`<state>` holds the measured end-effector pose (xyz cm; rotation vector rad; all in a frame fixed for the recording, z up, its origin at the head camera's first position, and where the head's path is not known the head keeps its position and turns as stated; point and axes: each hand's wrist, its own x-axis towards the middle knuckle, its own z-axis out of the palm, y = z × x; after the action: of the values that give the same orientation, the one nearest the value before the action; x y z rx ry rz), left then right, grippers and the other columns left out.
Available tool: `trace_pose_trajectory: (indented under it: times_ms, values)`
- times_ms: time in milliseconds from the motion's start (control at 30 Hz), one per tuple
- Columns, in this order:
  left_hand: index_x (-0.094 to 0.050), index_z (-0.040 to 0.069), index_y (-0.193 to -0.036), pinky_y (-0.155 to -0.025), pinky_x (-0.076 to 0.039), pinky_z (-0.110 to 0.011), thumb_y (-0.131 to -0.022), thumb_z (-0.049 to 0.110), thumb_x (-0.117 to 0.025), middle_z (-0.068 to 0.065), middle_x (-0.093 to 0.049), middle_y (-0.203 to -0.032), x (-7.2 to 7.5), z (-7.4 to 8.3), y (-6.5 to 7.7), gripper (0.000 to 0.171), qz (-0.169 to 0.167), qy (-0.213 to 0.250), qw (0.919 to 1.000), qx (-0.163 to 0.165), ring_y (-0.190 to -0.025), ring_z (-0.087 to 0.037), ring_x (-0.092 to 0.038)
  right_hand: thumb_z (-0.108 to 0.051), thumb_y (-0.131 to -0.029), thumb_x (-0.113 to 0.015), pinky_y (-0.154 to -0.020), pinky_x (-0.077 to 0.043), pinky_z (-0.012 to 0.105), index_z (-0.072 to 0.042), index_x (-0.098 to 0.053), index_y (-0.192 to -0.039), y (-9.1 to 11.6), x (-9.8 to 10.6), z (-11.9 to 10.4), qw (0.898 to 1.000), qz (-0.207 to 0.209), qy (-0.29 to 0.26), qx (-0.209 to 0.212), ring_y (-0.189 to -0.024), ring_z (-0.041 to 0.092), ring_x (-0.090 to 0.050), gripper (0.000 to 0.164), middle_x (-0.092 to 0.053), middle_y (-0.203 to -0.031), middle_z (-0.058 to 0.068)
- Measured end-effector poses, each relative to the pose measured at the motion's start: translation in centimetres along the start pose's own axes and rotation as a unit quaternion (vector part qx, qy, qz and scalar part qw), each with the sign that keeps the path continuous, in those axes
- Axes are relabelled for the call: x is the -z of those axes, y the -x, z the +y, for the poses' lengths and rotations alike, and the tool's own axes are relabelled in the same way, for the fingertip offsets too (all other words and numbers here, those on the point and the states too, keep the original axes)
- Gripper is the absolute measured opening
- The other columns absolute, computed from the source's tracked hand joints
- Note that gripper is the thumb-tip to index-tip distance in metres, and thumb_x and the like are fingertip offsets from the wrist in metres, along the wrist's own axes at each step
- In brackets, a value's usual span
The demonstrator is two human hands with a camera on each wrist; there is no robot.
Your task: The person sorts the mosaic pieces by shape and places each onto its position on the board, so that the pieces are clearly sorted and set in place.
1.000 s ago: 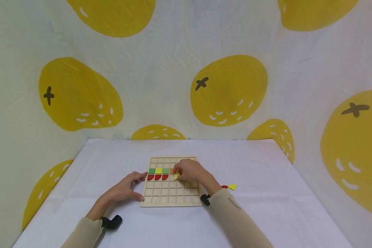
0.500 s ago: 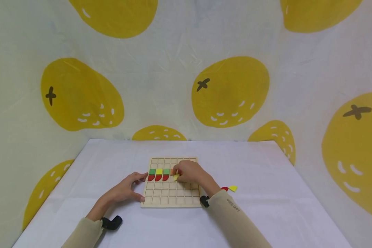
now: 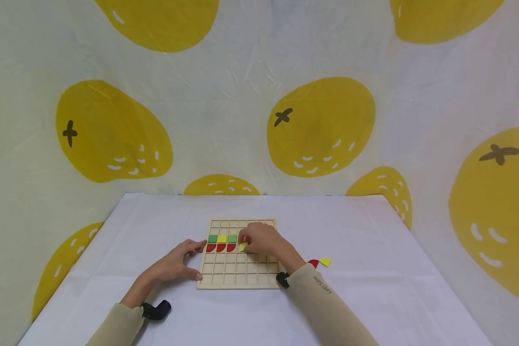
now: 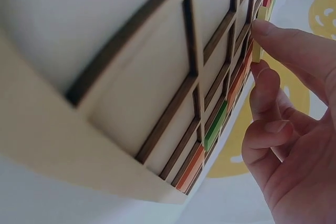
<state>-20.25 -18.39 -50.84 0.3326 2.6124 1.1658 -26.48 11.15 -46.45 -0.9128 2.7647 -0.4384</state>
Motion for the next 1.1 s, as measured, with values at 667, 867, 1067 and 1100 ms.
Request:
trace_pose_trajectory:
  times_ms: [667, 867, 1067, 1100]
  values:
    - [-0.049, 0.016, -0.155, -0.111, -0.043, -0.051, -0.066, 0.030, -0.097, 0.001, -0.058, -0.128, -0.03, -0.06, -0.05, 0.101, 0.000, -0.006, 1.0000, -0.005, -0.122, -0.022, -0.049, -0.019, -0.090, -0.079, -0.082, -0.050, 0.031, -0.021, -0.078, -0.105, -0.19, -0.02, -0.33, 1.000, -0.001, 0.004, 0.008, -0.086, 0.011, -0.057, 0.016, -0.069, -0.094, -0.005]
    - [-0.049, 0.015, -0.155, -0.108, -0.043, -0.049, -0.066, 0.030, -0.097, 0.001, -0.058, -0.127, 0.04, -0.05, -0.09, 0.102, 0.000, -0.005, 0.9999, -0.012, -0.120, -0.021, -0.048, -0.020, -0.091, -0.078, -0.083, -0.051, 0.033, -0.022, -0.078, -0.105, -0.20, -0.02, -0.42, 1.000, -0.001, 0.002, 0.012, -0.088, 0.011, -0.058, 0.014, -0.069, -0.095, -0.006]
    - [-0.048, 0.014, -0.155, -0.107, -0.043, -0.048, -0.066, 0.030, -0.097, 0.001, -0.058, -0.127, 0.07, -0.08, -0.07, 0.103, 0.001, -0.010, 0.9998, -0.018, -0.120, -0.021, -0.048, -0.021, -0.093, -0.076, -0.084, -0.051, 0.035, -0.022, -0.078, -0.106, -0.28, -0.14, -0.34, 1.000, 0.003, -0.011, 0.011, -0.089, 0.012, -0.058, 0.013, -0.069, -0.096, -0.007]
    - [-0.048, 0.014, -0.155, -0.107, -0.043, -0.048, -0.066, 0.030, -0.097, 0.001, -0.058, -0.127, 0.07, -0.08, -0.06, 0.103, 0.001, -0.010, 0.9998, -0.018, -0.120, -0.021, -0.048, -0.021, -0.093, -0.076, -0.084, -0.051, 0.035, -0.022, -0.078, -0.106, -0.29, -0.15, -0.35, 1.000, 0.004, -0.013, 0.012, -0.089, 0.012, -0.058, 0.013, -0.069, -0.096, -0.007]
